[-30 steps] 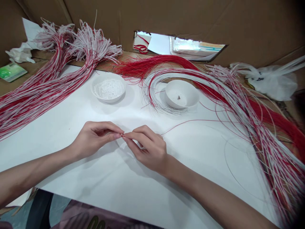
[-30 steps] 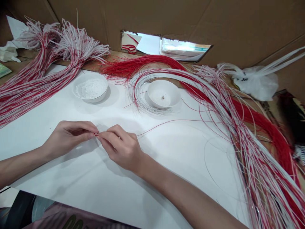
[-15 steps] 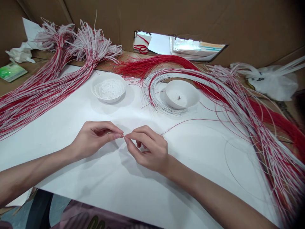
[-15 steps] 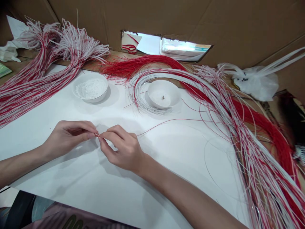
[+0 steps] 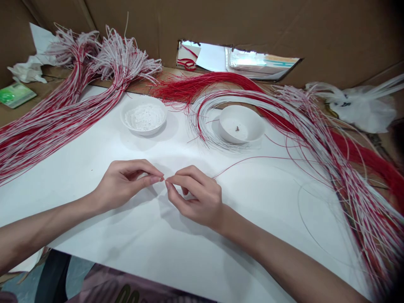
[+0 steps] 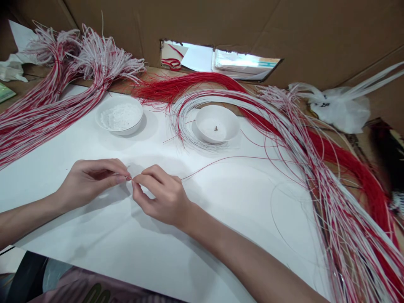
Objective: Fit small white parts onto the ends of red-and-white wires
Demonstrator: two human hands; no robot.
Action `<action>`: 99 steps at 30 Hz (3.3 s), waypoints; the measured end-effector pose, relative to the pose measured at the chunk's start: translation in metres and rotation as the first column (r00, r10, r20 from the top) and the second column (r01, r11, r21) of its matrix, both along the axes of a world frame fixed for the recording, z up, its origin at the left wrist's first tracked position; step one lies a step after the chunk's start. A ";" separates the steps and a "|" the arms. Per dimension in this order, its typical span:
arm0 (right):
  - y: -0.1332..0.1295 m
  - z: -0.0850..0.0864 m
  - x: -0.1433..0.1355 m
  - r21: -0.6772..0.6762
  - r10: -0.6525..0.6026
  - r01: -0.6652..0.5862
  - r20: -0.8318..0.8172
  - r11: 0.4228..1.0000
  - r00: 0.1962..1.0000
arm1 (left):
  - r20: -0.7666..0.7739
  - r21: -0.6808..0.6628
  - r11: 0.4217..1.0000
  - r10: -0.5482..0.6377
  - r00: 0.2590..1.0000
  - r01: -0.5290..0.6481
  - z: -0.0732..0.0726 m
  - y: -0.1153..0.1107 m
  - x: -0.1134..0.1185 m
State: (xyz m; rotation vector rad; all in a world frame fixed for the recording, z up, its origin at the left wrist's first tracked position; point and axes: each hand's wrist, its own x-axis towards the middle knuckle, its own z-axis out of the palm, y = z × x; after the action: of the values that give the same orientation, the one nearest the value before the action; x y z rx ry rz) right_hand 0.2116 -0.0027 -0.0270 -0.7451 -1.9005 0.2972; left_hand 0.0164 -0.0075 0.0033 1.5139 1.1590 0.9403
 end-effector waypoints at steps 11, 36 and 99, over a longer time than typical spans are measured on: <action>0.001 -0.004 0.002 -0.023 0.015 -0.014 0.054 1.000 0.998 | -0.127 0.273 0.961 0.002 0.992 0.033 -0.010 -0.002 -0.005; 0.001 -0.005 0.000 -0.165 0.011 0.002 0.080 0.986 0.997 | -0.306 0.512 0.854 0.081 0.949 0.092 -0.009 0.001 -0.008; 0.000 -0.002 -0.001 -0.039 -0.043 0.046 0.071 0.998 0.997 | -0.045 -0.060 0.998 0.032 0.998 -0.035 0.000 0.003 -0.004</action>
State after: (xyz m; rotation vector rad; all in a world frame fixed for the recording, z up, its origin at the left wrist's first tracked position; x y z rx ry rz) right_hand 0.2108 -0.0026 -0.0293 -0.8340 -1.9460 0.2862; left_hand 0.0121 -0.0043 0.0037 1.4768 1.2369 0.8903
